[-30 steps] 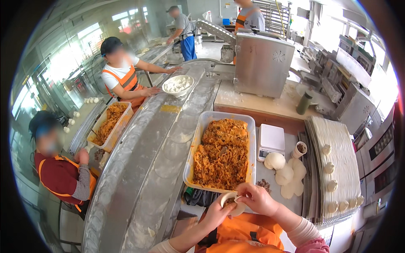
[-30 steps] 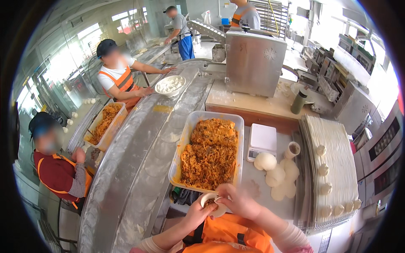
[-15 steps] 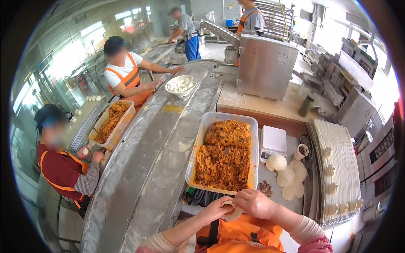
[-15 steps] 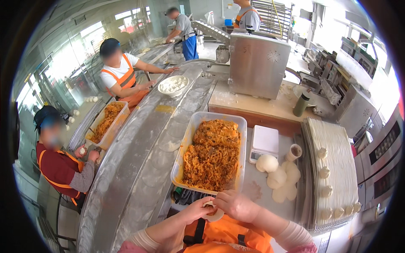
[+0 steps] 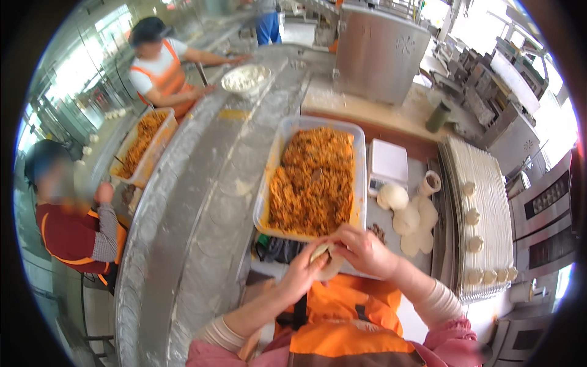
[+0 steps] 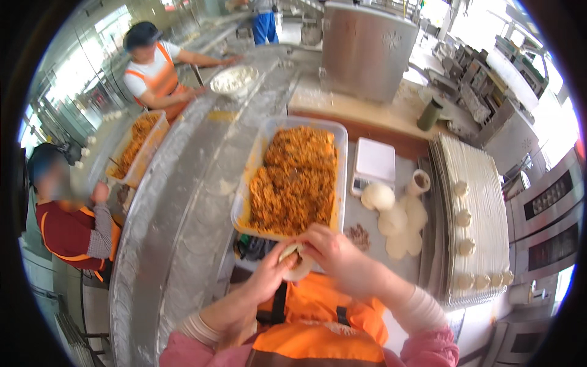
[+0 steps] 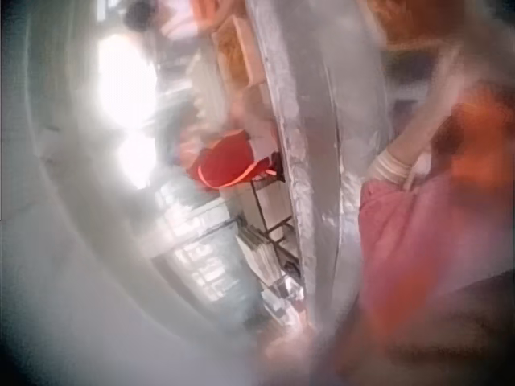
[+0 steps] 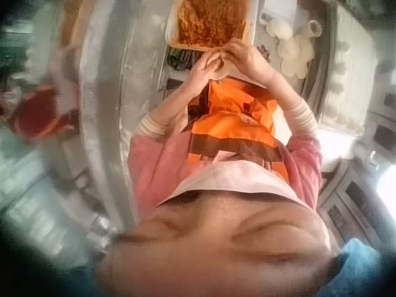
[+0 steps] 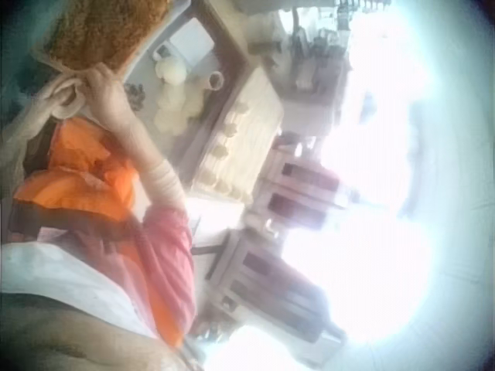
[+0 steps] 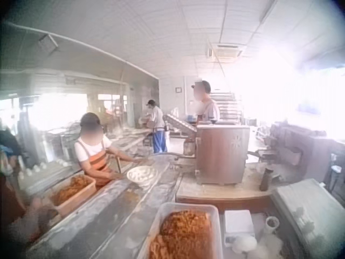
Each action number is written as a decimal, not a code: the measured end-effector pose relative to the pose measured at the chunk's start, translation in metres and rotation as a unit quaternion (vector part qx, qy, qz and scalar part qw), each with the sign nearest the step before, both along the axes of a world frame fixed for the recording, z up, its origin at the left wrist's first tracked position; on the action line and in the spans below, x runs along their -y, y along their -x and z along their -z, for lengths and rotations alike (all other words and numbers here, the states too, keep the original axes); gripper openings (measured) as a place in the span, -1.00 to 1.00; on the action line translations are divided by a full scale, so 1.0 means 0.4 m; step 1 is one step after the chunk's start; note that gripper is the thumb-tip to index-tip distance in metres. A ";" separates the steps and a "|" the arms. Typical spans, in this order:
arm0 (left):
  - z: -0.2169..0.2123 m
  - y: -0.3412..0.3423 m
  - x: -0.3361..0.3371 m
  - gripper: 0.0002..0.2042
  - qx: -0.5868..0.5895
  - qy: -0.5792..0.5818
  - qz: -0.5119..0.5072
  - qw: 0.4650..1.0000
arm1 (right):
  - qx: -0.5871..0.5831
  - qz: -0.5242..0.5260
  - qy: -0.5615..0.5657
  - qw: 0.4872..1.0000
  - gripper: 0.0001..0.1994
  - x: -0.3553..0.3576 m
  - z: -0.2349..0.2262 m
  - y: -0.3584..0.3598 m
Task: The person scoops filling from a container and places it onto round dough wrappers, then folds and seals the edges to form dumplings. The finished dumplings are placed on a tray beside the workstation.
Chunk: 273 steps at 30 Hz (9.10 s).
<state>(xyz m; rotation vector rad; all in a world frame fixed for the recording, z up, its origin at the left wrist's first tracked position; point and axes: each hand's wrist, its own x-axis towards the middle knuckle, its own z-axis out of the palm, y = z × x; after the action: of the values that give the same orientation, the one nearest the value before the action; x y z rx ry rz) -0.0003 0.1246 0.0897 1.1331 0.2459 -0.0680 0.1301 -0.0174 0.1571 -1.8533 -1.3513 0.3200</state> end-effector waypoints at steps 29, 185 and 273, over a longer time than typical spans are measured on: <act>0.004 -0.017 -0.077 -0.65 0.069 -0.172 0.095 0.978 | 0.088 -0.072 0.000 0.994 -0.74 -0.022 0.003 0.012; 0.317 -0.040 0.237 -0.61 -0.170 0.230 -0.041 0.957 | -0.123 0.201 0.041 0.971 -0.73 0.251 0.300 0.031; 0.237 -0.148 0.350 -0.43 -0.014 0.213 0.020 0.977 | -0.059 0.146 0.019 0.987 -0.48 0.352 0.191 -0.009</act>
<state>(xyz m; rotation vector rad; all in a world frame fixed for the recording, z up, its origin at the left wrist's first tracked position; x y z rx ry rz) 0.0591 -0.0153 -0.0050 0.7092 0.2214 -0.1650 0.1336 -0.1584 0.0809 -1.9980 -0.9828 0.2988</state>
